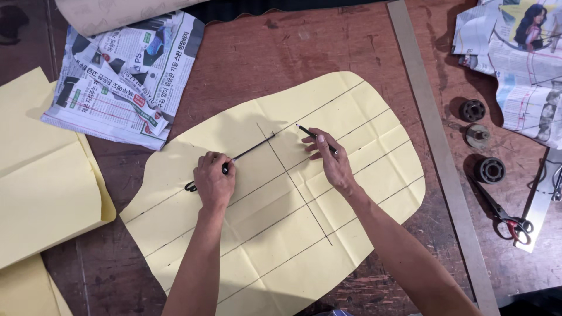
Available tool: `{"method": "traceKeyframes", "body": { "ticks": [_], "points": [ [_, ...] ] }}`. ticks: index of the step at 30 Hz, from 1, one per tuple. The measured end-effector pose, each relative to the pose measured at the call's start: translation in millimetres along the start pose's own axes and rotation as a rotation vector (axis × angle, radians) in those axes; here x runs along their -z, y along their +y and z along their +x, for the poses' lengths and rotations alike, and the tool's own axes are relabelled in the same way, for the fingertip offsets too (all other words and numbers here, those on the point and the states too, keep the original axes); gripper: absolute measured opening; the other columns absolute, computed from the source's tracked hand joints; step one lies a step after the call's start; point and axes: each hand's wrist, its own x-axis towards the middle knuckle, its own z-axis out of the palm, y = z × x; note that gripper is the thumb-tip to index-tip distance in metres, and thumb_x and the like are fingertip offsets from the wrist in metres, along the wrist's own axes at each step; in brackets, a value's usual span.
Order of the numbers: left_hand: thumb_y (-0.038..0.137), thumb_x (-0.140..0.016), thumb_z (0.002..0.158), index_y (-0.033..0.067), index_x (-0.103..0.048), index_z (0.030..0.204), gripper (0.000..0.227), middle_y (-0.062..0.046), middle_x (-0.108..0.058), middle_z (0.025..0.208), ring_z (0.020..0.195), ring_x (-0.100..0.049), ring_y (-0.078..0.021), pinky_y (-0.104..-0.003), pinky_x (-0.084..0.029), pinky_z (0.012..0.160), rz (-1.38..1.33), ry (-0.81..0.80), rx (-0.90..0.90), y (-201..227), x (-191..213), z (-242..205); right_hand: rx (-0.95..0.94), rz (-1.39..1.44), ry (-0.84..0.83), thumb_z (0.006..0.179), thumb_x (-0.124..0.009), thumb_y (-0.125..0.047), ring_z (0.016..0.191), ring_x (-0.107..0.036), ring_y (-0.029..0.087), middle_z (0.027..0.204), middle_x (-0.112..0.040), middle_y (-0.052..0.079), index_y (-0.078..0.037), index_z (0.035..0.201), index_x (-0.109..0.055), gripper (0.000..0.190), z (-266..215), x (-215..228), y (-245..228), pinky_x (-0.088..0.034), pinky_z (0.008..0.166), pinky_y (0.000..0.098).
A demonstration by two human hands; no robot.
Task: The person uses a measuring tape and a pencil to mark vertical lines on a large piece of yellow fabric. They then use a long ruler to draw horizontal lines across the fabric, creating a grid pattern. The person continues to measure and mark the fabric with precision.
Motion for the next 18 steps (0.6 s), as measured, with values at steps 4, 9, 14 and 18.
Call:
{"method": "traceKeyframes", "body": {
  "ticks": [4,9,14,18],
  "points": [
    [0.013,-0.079,0.083,0.0131,-0.067,0.086,0.012,-0.001,-0.066,0.097,0.095,-0.063,-0.0269,-0.045,-0.048,0.071,0.013,0.001,0.0,-1,-2,1,-0.004,-0.002,0.002,0.108,-0.04,-0.049,0.102,-0.07,0.019,0.118,-0.074,0.012,-0.003,0.142,-0.057,0.059,0,1,1,-0.058,0.087,0.0328],
    [0.013,-0.078,0.083,0.0126,-0.067,0.086,0.012,-0.002,-0.066,0.098,0.096,-0.063,-0.027,-0.045,-0.048,0.071,0.001,-0.006,0.003,-1,1,1,-0.011,0.033,-0.012,0.106,-0.053,-0.038,0.101,-0.069,0.016,0.118,-0.074,0.01,-0.004,0.14,-0.059,0.048,1,1,12,-0.058,0.086,0.0308],
    [0.013,-0.077,0.081,0.0143,-0.067,0.084,0.011,-0.003,-0.064,0.095,0.096,-0.062,-0.0291,-0.047,-0.047,0.071,-0.013,0.028,-0.019,-5,-4,0,0.069,-0.004,0.004,0.102,-0.071,-0.019,0.094,-0.066,0.01,0.109,-0.073,0.007,-0.002,0.133,-0.065,0.036,3,2,32,-0.055,0.079,0.0257],
    [0.011,-0.078,0.081,0.013,-0.066,0.084,0.013,-0.002,-0.063,0.096,0.096,-0.061,-0.0272,-0.046,-0.047,0.073,-0.026,0.045,0.001,-8,-11,0,0.173,-0.147,0.016,0.102,-0.074,-0.016,0.083,-0.064,0.008,0.1,-0.07,0.005,0.001,0.117,-0.065,0.024,3,7,38,-0.052,0.072,0.0237]
  ]
}}
